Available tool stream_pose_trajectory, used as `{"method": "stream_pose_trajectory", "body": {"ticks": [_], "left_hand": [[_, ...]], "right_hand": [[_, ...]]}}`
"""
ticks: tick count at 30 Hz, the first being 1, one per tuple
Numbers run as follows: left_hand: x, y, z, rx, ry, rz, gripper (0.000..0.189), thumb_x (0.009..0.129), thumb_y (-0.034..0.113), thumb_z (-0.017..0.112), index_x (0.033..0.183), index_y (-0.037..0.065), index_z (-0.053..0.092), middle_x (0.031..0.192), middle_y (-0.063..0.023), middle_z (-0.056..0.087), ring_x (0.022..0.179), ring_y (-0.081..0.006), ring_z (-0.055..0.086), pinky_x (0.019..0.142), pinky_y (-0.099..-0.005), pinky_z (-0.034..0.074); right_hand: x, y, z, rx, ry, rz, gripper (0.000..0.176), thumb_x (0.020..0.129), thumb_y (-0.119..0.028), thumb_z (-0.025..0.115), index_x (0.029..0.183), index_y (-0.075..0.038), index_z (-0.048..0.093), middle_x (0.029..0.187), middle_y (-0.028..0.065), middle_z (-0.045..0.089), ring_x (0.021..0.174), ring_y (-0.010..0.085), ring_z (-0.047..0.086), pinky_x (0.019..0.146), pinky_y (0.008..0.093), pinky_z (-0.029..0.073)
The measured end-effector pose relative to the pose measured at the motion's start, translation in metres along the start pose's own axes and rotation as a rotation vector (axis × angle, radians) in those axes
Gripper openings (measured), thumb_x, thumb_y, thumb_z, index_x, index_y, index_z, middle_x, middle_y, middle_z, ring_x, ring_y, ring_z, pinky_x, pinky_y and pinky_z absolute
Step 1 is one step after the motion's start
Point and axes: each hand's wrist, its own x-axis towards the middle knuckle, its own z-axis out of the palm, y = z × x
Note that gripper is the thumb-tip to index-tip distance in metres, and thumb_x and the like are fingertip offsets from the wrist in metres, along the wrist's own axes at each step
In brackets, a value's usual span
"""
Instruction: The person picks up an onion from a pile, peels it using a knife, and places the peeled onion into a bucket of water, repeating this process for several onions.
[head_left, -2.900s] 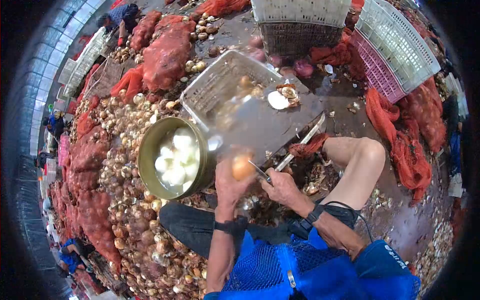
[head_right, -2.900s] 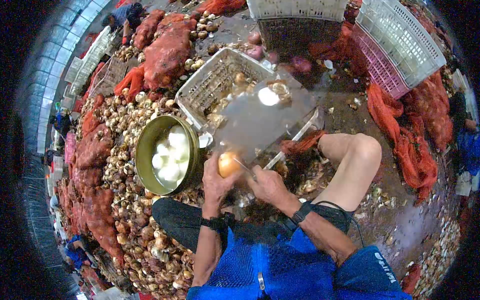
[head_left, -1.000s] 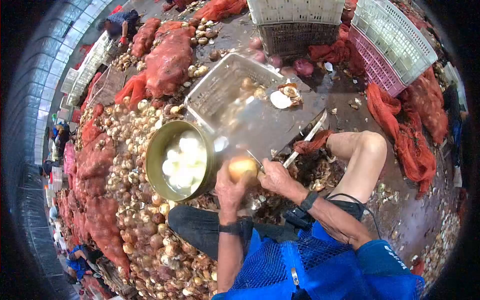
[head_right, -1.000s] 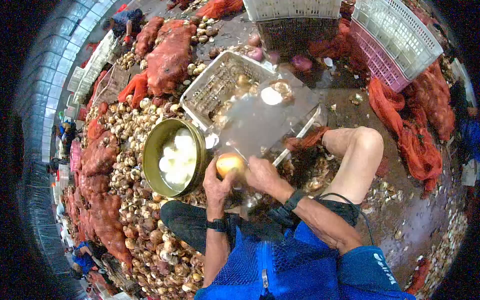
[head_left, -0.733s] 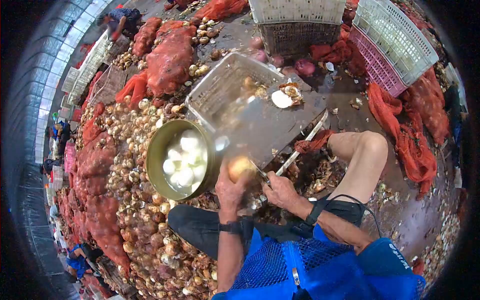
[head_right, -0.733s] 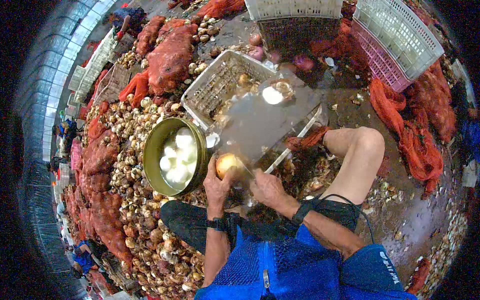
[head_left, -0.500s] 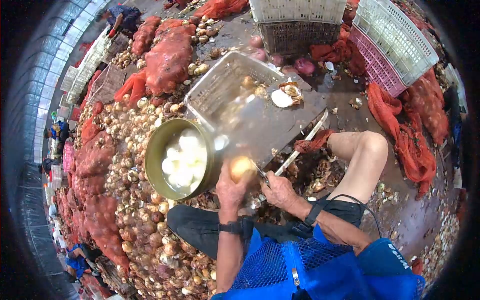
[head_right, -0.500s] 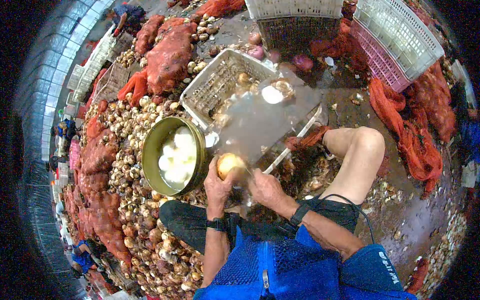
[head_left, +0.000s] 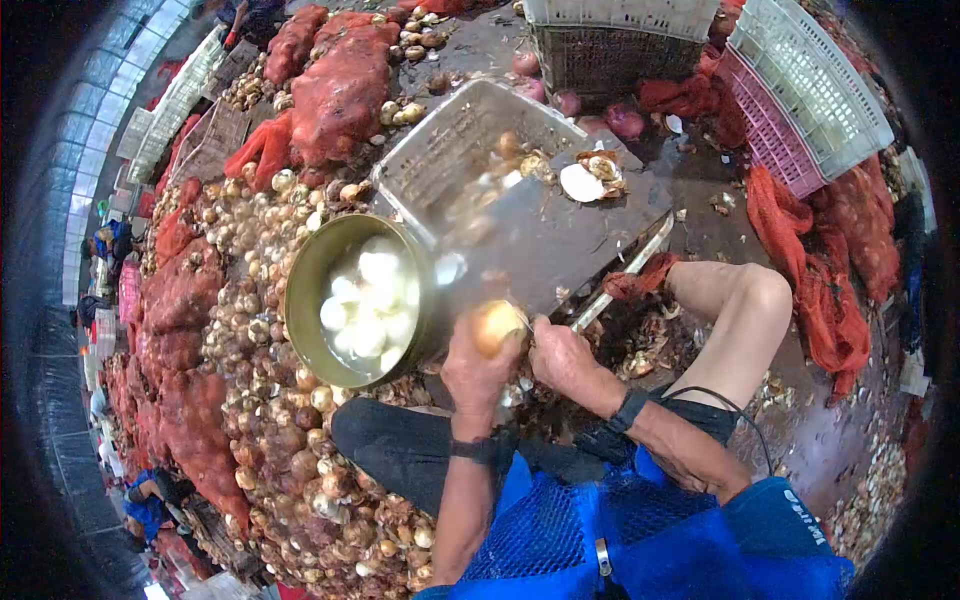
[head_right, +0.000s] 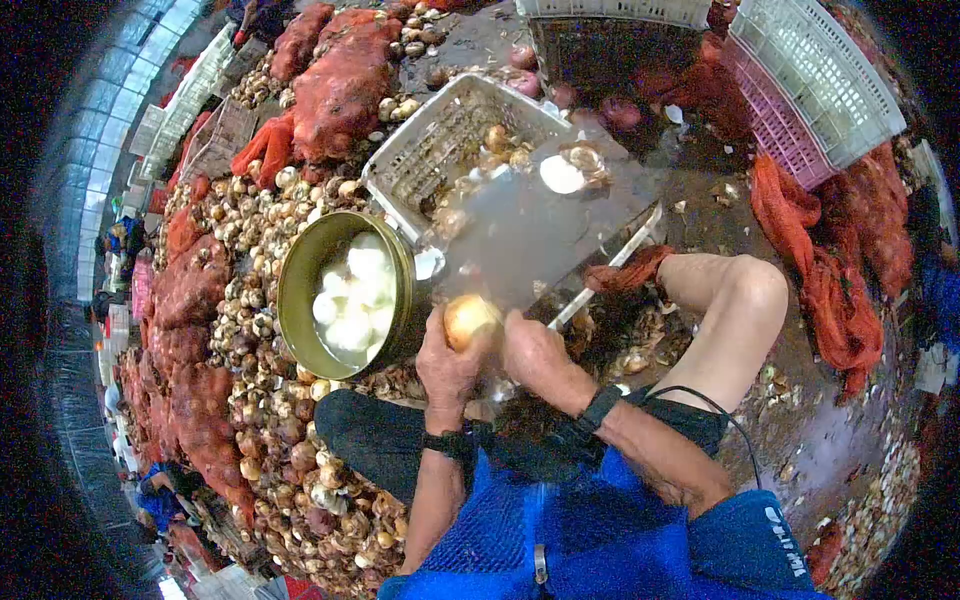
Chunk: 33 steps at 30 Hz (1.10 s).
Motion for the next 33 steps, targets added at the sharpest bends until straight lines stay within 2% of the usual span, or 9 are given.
{"method": "stream_pose_trajectory", "body": {"ticks": [4,11,13,17,20,22,26,28,33], "left_hand": [[-0.001,-0.001,0.003,0.115,0.029,-0.045,0.061,0.072,0.036,0.081,0.119,0.005,0.059,0.100,-0.0157,0.070,0.087,-0.0302,0.069,0.077,-0.0369,0.055],[0.000,-0.013,-0.008,-0.005,0.012,0.089,0.069,0.073,0.034,0.081,0.127,0.001,0.054,0.110,-0.0205,0.066,0.097,-0.0297,0.067,0.082,-0.0366,0.054],[-0.002,-0.006,-0.020,-0.120,-0.148,-0.058,0.074,0.073,0.033,0.080,0.132,0.001,0.050,0.114,-0.0208,0.065,0.103,-0.0291,0.066,0.088,-0.0377,0.053],[-0.016,-0.009,-0.030,-0.022,-0.200,-0.072,0.077,0.074,0.033,0.079,0.135,0.000,0.046,0.122,-0.0221,0.061,0.111,-0.0289,0.062,0.094,-0.0388,0.050],[-0.021,-0.014,-0.025,-0.014,-0.172,-0.048,0.081,0.074,0.034,0.079,0.138,0.000,0.042,0.128,-0.0221,0.057,0.117,-0.0309,0.058,0.097,-0.0394,0.047],[-0.023,-0.010,-0.019,0.222,-0.092,-0.086,0.087,0.072,0.036,0.080,0.139,-0.001,0.041,0.130,-0.0236,0.054,0.117,-0.0344,0.056,0.097,-0.0398,0.047],[-0.020,-0.018,-0.012,0.173,-0.037,-0.132,0.091,0.069,0.038,0.082,0.139,-0.002,0.040,0.125,-0.0256,0.055,0.114,-0.0371,0.057,0.095,-0.0408,0.047],[-0.021,-0.013,-0.014,0.137,-0.033,0.038,0.092,0.067,0.036,0.083,0.139,-0.003,0.040,0.121,-0.0267,0.055,0.109,-0.0377,0.058,0.093,-0.0423,0.048],[-0.024,-0.006,-0.018,0.071,-0.044,0.149,0.090,0.066,0.026,0.083,0.139,-0.003,0.039,0.115,-0.0249,0.056,0.104,-0.0388,0.058,0.091,-0.0439,0.049]], "right_hand": [[0.008,0.000,-0.002,-0.011,0.047,-0.077,0.011,0.081,-0.006,0.055,0.086,0.004,0.052,0.071,0.0286,0.063,0.072,0.0468,0.065,0.063,0.0539,0.053],[-0.029,0.021,0.010,-0.075,-0.031,0.007,0.016,0.080,-0.009,0.060,0.090,0.004,0.058,0.077,0.0272,0.066,0.073,0.0432,0.068,0.062,0.0506,0.055],[-0.032,0.022,0.007,-0.064,-0.027,0.014,0.016,0.081,-0.009,0.059,0.090,0.004,0.057,0.077,0.0267,0.066,0.073,0.0435,0.068,0.063,0.0513,0.055],[-0.039,0.018,0.009,-0.037,-0.016,-0.034,0.017,0.083,-0.010,0.055,0.092,0.004,0.056,0.077,0.0260,0.067,0.075,0.0436,0.068,0.065,0.0524,0.054],[-0.041,0.019,0.010,-0.031,-0.018,-0.066,0.015,0.084,-0.009,0.052,0.090,0.004,0.054,0.074,0.0263,0.066,0.072,0.0428,0.067,0.063,0.0527,0.054],[-0.042,0.019,0.011,0.001,-0.014,-0.101,0.014,0.084,-0.010,0.051,0.089,0.004,0.053,0.073,0.0263,0.065,0.071,0.0427,0.067,0.062,0.0528,0.053],[-0.040,0.023,-0.004,-0.016,0.008,-0.106,0.015,0.085,-0.013,0.054,0.088,0.002,0.052,0.068,0.0258,0.063,0.066,0.0443,0.065,0.060,0.0538,0.052],[-0.038,0.025,-0.010,0.051,0.074,-0.114,0.020,0.085,-0.018,0.056,0.089,0.000,0.051,0.068,0.0274,0.061,0.068,0.0470,0.063,0.063,0.0558,0.051],[-0.038,0.005,-0.021,0.078,0.032,-0.166,0.025,0.086,-0.022,0.056,0.089,0.002,0.049,0.071,0.0290,0.061,0.071,0.0491,0.062,0.065,0.0565,0.050]]}}
